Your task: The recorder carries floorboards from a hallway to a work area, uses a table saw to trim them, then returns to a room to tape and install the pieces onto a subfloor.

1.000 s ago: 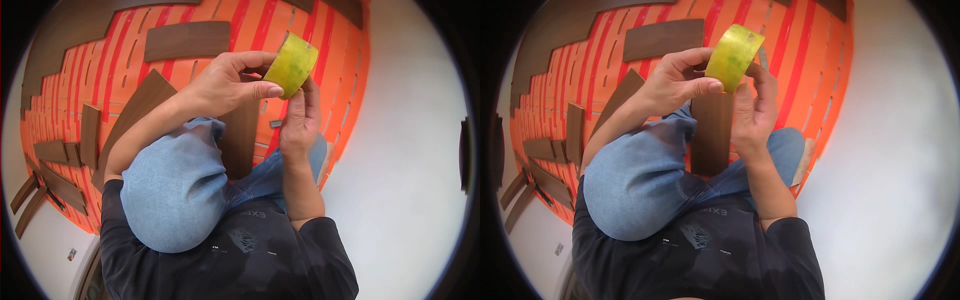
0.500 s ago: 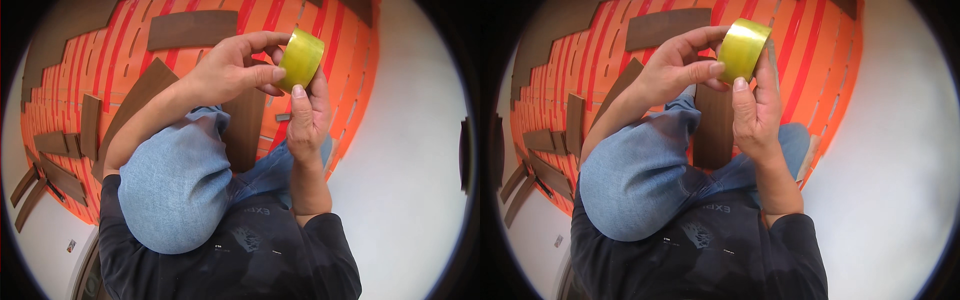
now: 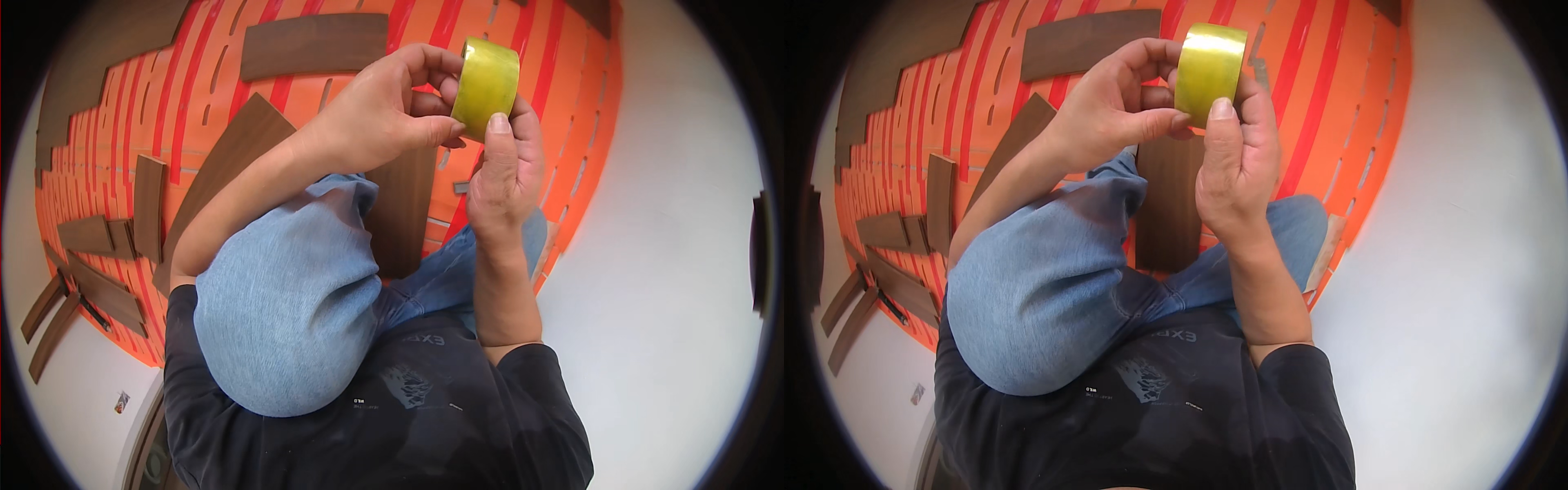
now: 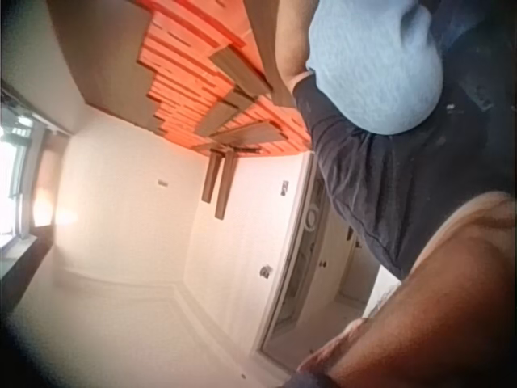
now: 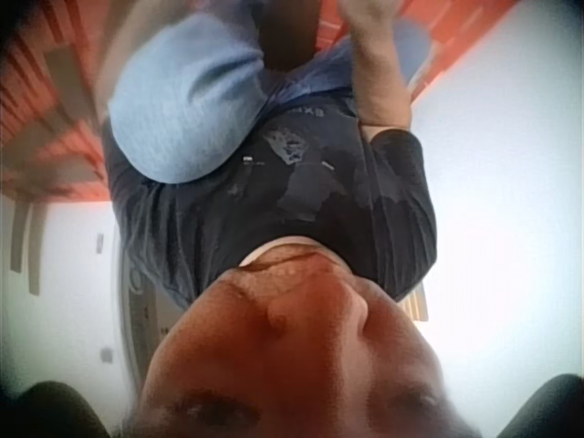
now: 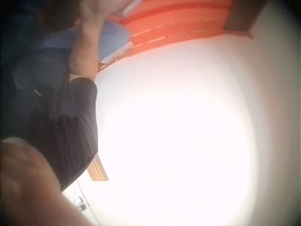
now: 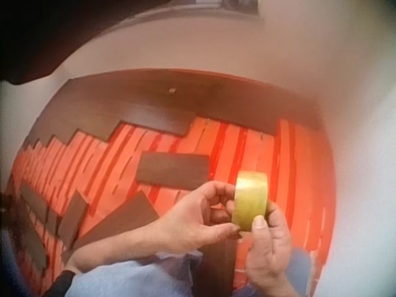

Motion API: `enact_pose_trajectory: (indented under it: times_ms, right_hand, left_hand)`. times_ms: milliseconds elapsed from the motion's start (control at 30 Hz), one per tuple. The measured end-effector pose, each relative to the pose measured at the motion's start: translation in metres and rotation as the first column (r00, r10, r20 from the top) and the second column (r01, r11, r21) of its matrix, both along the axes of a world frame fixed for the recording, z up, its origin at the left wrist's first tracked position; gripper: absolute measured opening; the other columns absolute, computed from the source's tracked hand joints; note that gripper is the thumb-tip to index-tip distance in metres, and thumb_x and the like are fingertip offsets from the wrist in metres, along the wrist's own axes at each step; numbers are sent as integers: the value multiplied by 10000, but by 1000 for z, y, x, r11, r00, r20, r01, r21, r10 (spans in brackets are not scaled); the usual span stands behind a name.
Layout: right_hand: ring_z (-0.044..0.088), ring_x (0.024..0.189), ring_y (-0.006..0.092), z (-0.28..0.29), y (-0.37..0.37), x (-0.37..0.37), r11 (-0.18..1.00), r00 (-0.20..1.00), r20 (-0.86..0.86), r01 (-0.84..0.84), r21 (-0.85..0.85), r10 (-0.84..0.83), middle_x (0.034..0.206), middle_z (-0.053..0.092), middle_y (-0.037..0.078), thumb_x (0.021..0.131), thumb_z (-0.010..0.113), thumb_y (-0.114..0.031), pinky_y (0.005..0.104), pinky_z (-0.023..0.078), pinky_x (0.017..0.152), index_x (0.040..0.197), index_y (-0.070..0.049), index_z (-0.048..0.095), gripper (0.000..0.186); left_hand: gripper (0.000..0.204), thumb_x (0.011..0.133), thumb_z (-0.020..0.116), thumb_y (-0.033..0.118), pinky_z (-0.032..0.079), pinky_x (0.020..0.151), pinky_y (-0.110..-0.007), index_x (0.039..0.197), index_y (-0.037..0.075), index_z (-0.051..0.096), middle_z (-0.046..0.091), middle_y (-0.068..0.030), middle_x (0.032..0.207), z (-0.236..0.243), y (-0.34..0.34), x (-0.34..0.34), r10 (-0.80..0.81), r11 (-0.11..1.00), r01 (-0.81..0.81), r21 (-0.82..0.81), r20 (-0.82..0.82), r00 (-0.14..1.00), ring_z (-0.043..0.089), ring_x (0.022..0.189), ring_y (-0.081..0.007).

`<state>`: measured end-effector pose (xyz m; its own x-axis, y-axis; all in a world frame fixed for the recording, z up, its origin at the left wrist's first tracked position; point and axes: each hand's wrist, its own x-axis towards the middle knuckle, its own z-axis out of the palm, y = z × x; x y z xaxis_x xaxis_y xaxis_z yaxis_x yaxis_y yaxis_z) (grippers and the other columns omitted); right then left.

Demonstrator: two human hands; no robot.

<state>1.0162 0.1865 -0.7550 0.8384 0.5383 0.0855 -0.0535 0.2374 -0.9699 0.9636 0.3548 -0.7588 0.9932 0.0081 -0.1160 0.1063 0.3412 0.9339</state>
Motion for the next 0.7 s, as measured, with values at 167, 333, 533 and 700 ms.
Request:
enact_pose_trajectory:
  times_ms: [167, 333, 533, 700]
  right_hand:
    - [630, 1128, 200, -1, 0, -1, 996, 995, -47, 86, 32, -84, 1188, 664, 142, 1078, 454, -202, 369, 491, 1019, 1314, 50, 518, 351]
    - [617, 1096, 184, -1, 0, 1, 983, 996, -70, 66, 172, -55, 1127, 668, 114, 1060, 494, -214, 382, 472, 1014, 1204, 14, 564, 279]
    - [605, 1103, 197, 1, -1, 4, 976, 985, -164, 77, 205, -43, 1121, 668, 106, 1032, 527, -247, 403, 426, 1054, 1180, 1, 581, 293]
    - [586, 1137, 211, 2, 0, 5, 970, 973, -225, 96, 222, -45, 1157, 652, 113, 1024, 525, -281, 406, 418, 1051, 1181, 3, 583, 330]
  left_hand:
    - [448, 941, 682, -54, 595, 966, -346, 1354, -46, 507, 550, -86, 1246, 6, -4, -2, -64, 997, 63, 39, 40, 997, 654, 1190, -210]
    - [449, 920, 691, -83, 586, 976, -343, 1334, -42, 525, 565, -86, 1192, 6, -5, -4, -41, 984, 8, 175, 184, 982, 664, 1178, -213]
    - [368, 863, 728, -103, 631, 874, -319, 1207, -31, 616, 574, -102, 1140, 2, -1, 0, -93, 889, -100, 446, 390, 916, 691, 1039, -208]
    - [325, 824, 764, -81, 640, 782, -319, 1123, -31, 648, 601, -122, 1062, 2, 1, 4, -143, 805, -210, 555, 524, 839, 697, 944, -227]
